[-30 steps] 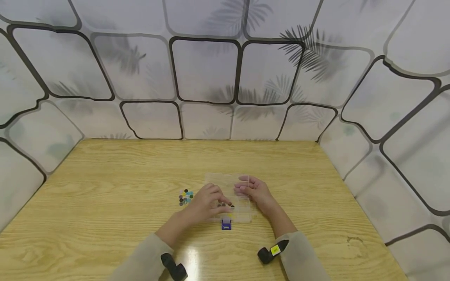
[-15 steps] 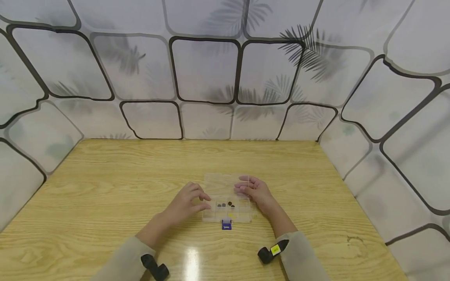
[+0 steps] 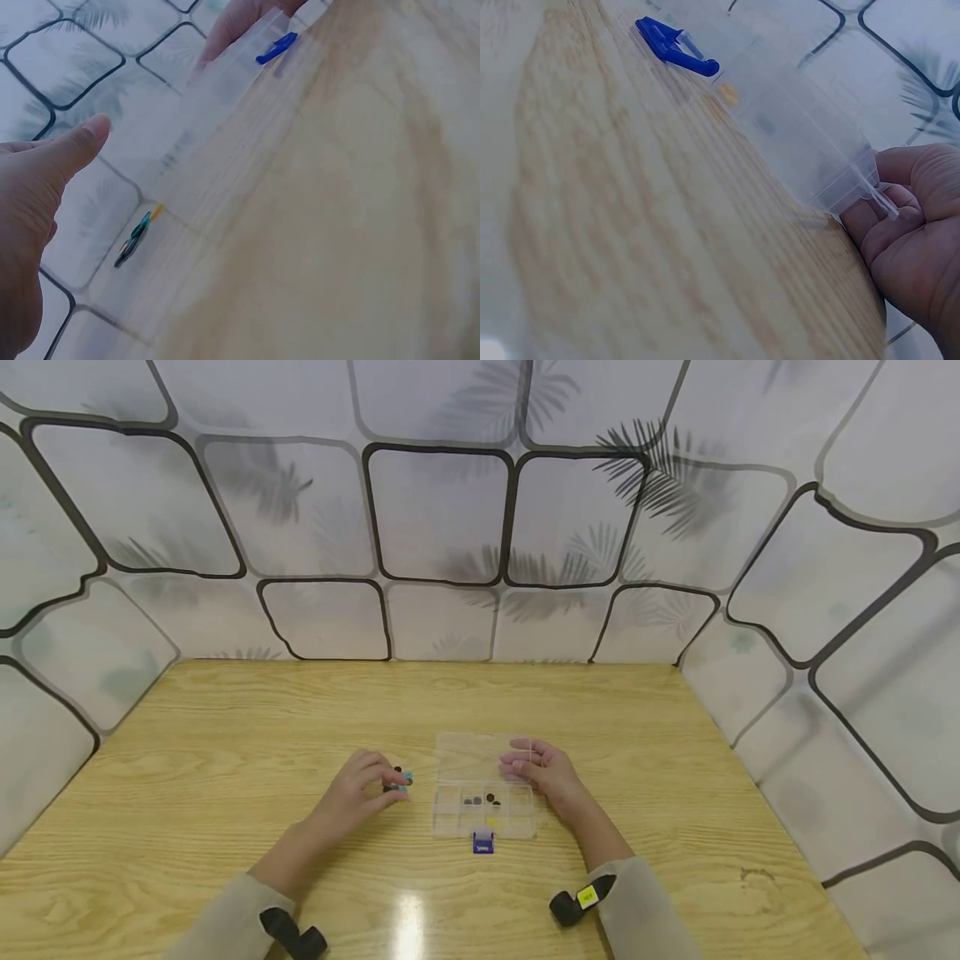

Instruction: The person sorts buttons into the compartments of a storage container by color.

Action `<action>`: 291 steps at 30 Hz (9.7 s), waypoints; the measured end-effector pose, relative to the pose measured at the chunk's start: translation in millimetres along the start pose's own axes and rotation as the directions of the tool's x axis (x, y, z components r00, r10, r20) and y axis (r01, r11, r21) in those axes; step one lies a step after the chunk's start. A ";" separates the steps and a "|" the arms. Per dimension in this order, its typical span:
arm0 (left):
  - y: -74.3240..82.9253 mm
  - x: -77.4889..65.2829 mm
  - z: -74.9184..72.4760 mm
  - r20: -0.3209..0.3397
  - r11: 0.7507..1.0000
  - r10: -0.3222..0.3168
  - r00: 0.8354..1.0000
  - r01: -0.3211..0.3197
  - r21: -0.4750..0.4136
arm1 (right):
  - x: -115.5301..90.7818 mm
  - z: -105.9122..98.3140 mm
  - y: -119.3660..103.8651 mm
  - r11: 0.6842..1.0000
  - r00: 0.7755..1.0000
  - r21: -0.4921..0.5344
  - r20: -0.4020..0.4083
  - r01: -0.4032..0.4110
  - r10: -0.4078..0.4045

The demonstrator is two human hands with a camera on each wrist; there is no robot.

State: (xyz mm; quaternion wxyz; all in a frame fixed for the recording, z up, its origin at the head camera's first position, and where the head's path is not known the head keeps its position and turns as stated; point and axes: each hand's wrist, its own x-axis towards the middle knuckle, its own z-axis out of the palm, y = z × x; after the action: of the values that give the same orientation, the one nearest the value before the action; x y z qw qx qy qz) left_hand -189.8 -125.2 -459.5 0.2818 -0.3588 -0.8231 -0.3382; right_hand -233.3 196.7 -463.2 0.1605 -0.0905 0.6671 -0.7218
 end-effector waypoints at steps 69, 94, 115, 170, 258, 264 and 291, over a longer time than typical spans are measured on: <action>-14.9 -20.8 -17.4 0.325 0.993 -0.097 0.941 0.071 0.092 | -1.2 -0.3 0.3 0.999 1.000 -0.053 0.004 -0.003 0.003; 0.8 -11.8 -10.5 0.399 0.992 -0.103 0.911 0.066 0.105 | -0.5 0.9 -0.8 1.000 1.000 -0.004 0.010 0.002 -0.002; 28.5 36.7 25.2 0.365 0.998 -0.036 0.930 0.014 0.063 | -1.5 2.0 -1.6 1.000 1.000 -0.022 0.000 -0.003 0.003; 0.4 21.0 -11.4 0.188 0.947 -0.315 0.930 0.322 -0.008 | 0.6 -0.9 -1.2 0.998 1.000 -0.067 -0.003 -0.003 0.002; -0.5 -0.5 8.4 0.382 1.000 0.023 0.924 -0.029 0.010 | 0.4 -1.1 -0.5 0.999 1.000 -0.053 -0.011 -0.015 0.014; -0.4 0.0 6.4 0.392 1.000 0.014 0.920 -0.013 -0.006 | 1.2 -0.6 -0.6 1.000 1.000 -0.026 -0.004 -0.006 0.006; 9.6 8.9 9.6 0.291 0.992 -0.012 0.957 -0.025 0.125 | 1.8 -1.6 0.5 0.999 1.000 -0.040 -0.009 -0.009 0.008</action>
State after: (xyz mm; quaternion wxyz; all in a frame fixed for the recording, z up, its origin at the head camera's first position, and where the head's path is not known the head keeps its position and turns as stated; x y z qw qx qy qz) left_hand -189.6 -109.4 -455.6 0.1811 -0.3886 -0.8743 -0.2274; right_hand -235.4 197.5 -463.9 0.1587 -0.0878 0.6825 -0.7080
